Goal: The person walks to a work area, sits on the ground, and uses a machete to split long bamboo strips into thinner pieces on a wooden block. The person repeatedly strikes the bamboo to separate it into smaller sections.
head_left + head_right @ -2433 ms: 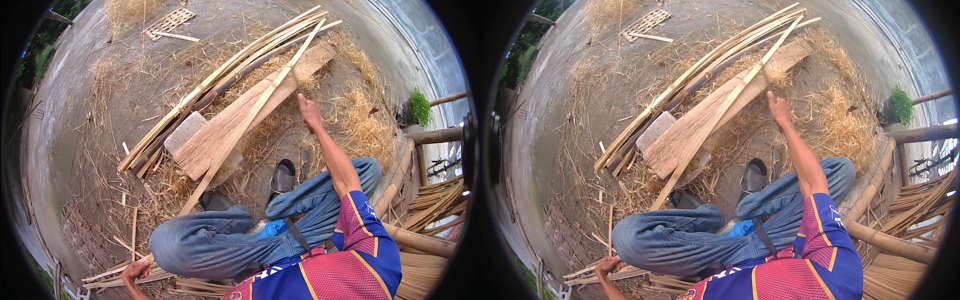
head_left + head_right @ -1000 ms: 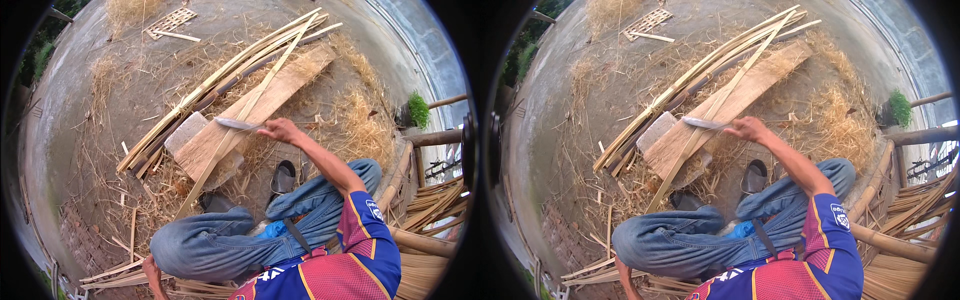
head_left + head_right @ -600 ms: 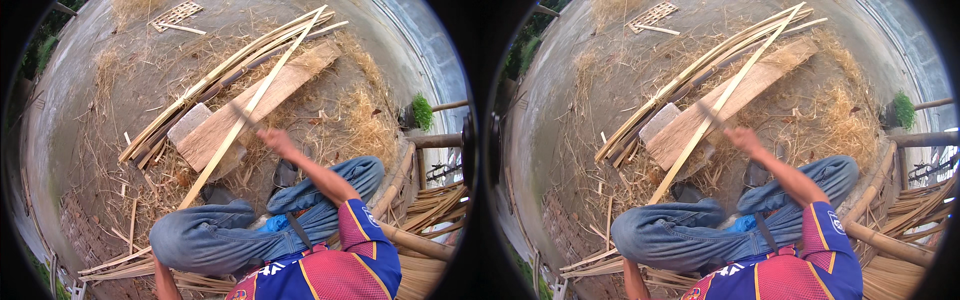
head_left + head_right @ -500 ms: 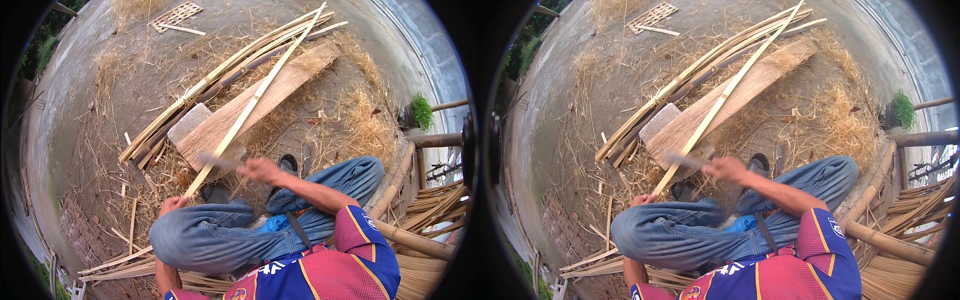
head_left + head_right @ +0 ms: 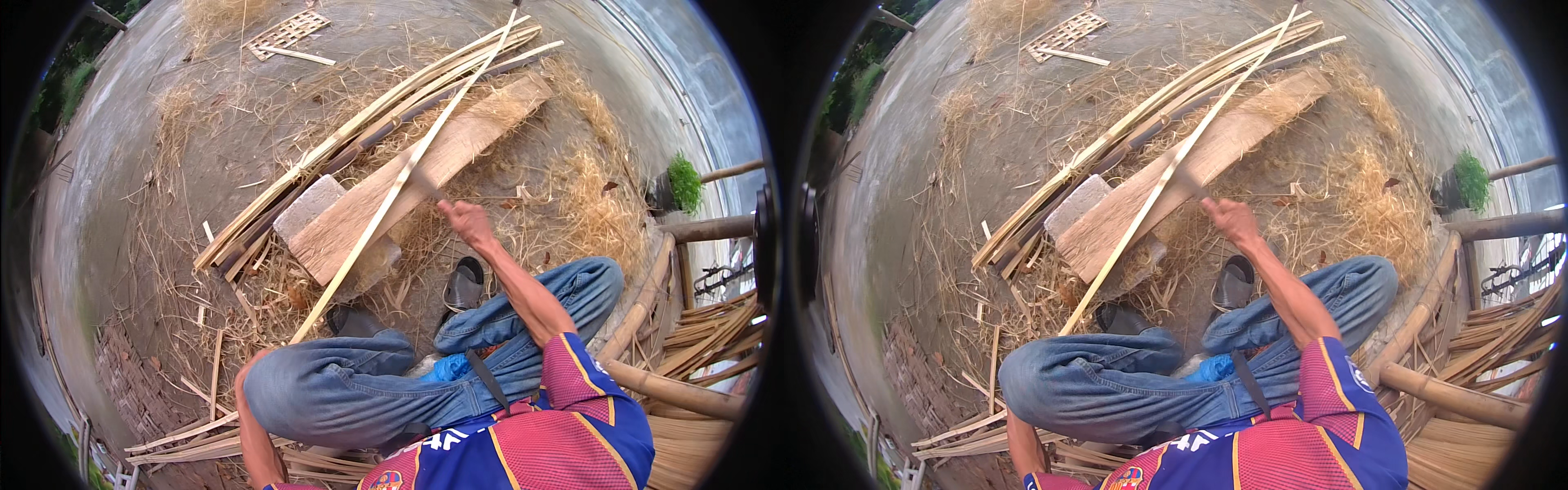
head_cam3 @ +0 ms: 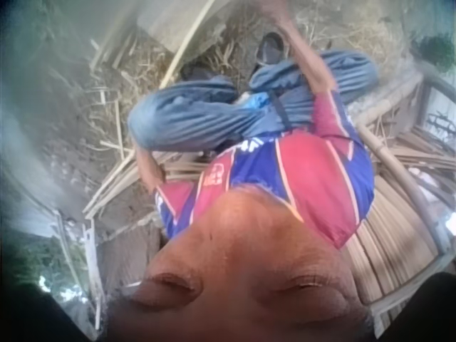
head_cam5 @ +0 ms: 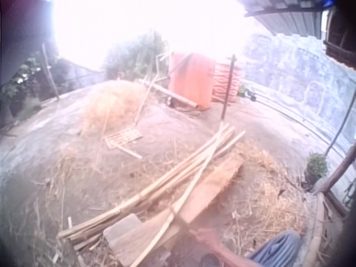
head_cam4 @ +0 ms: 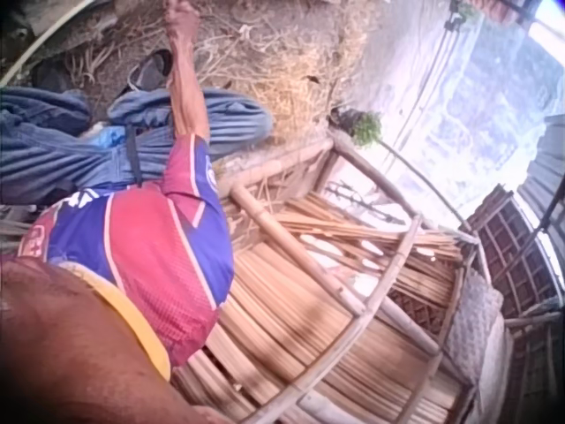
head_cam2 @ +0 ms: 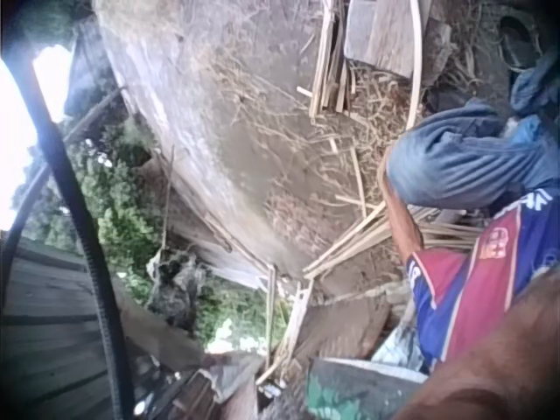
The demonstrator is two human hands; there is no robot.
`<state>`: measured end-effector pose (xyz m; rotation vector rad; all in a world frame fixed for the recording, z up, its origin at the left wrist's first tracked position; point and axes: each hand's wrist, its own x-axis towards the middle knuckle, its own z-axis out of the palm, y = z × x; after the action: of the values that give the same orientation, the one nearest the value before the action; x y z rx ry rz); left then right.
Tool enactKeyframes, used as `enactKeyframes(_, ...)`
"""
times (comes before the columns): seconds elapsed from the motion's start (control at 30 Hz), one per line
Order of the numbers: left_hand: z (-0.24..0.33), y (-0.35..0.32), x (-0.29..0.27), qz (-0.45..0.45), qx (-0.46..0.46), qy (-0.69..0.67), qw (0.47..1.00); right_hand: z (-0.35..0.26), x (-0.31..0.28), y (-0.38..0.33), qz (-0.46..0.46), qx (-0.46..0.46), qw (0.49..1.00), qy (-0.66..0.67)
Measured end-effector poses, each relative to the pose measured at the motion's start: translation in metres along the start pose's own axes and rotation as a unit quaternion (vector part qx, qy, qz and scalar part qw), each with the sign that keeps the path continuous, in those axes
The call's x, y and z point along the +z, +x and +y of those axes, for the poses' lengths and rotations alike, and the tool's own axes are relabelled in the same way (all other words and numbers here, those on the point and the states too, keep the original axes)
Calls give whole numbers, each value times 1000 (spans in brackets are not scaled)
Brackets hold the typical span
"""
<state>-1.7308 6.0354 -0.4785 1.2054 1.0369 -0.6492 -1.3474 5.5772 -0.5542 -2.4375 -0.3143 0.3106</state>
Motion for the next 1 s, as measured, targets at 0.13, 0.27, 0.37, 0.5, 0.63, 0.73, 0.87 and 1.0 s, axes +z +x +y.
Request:
enactKeyframes(0.13,-45,-25,-37,42,3,-13,999,-27,14,-19,-56,-182,980,-65)
enactKeyframes(0.27,-72,-28,-62,37,-12,9,999,14,-8,25,-14,38,999,-26)
enactKeyframes(0.37,-89,-29,-76,23,-43,31,998,-18,3,19,-93,-59,992,-54)
enactKeyframes(0.5,-116,-35,-105,-24,-100,81,991,-18,-11,37,-96,-59,990,-83)
enactKeyframes(0.63,-149,-26,-144,-100,-136,154,974,60,-74,116,170,198,959,-107)
enactKeyframes(0.73,-97,-26,-93,9,-33,239,970,28,-91,90,147,171,973,51)
enactKeyframes(0.87,6,26,38,125,169,249,945,-1,-35,40,101,102,986,85)
enactKeyframes(1.0,93,51,110,88,225,311,919,-71,10,-35,2,115,982,148)
